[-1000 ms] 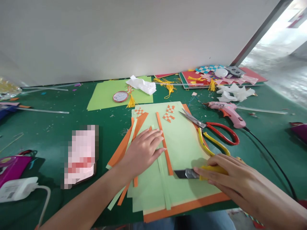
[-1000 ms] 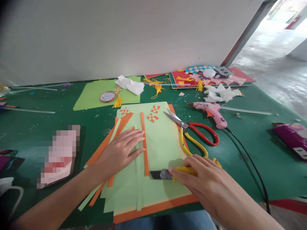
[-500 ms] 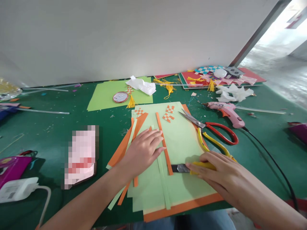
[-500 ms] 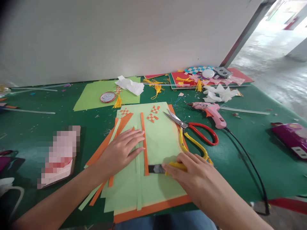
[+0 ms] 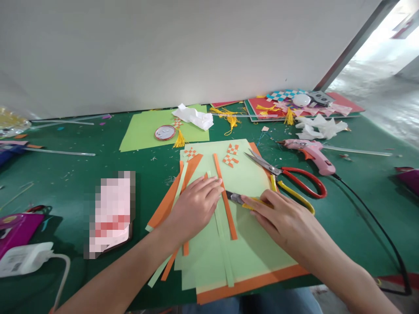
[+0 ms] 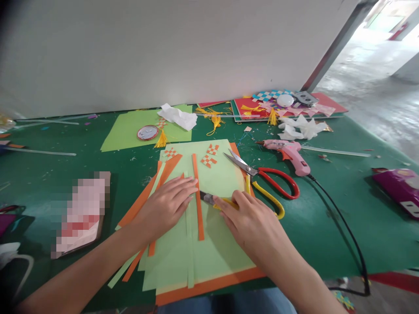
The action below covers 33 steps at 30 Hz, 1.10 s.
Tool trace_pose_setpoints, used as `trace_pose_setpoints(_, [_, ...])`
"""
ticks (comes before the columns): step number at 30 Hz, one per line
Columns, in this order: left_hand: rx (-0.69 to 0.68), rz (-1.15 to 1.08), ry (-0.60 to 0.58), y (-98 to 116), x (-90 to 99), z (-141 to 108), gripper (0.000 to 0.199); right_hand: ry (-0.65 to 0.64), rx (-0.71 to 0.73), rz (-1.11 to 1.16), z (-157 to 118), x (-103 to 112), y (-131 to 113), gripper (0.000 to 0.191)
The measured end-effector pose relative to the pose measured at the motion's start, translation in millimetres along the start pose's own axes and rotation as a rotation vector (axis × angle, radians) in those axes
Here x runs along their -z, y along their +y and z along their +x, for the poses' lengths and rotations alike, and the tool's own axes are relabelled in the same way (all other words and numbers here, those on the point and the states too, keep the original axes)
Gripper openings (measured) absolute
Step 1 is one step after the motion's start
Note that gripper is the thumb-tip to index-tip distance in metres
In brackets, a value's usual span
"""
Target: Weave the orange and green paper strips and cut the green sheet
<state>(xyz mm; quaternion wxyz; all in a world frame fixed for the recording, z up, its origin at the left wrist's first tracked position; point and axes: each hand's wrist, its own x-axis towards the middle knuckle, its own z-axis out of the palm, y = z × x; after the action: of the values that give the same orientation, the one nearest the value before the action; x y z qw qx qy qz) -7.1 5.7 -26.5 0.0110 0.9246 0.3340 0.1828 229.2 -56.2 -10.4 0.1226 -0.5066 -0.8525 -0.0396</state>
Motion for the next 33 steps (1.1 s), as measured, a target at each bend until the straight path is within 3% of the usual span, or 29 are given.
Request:
trace_pose_setpoints(18, [0.005, 0.009, -0.025, 1, 1.1, 0, 0.029, 0.038, -0.038, -0.084, 13, -7, -6, 0.031])
trace_pose_setpoints(33, [-0.054, -0.045, 0.035, 3, 3.7, 1, 0.024, 0.051, 0.033, -0.136, 2, -5, -13, 0.032])
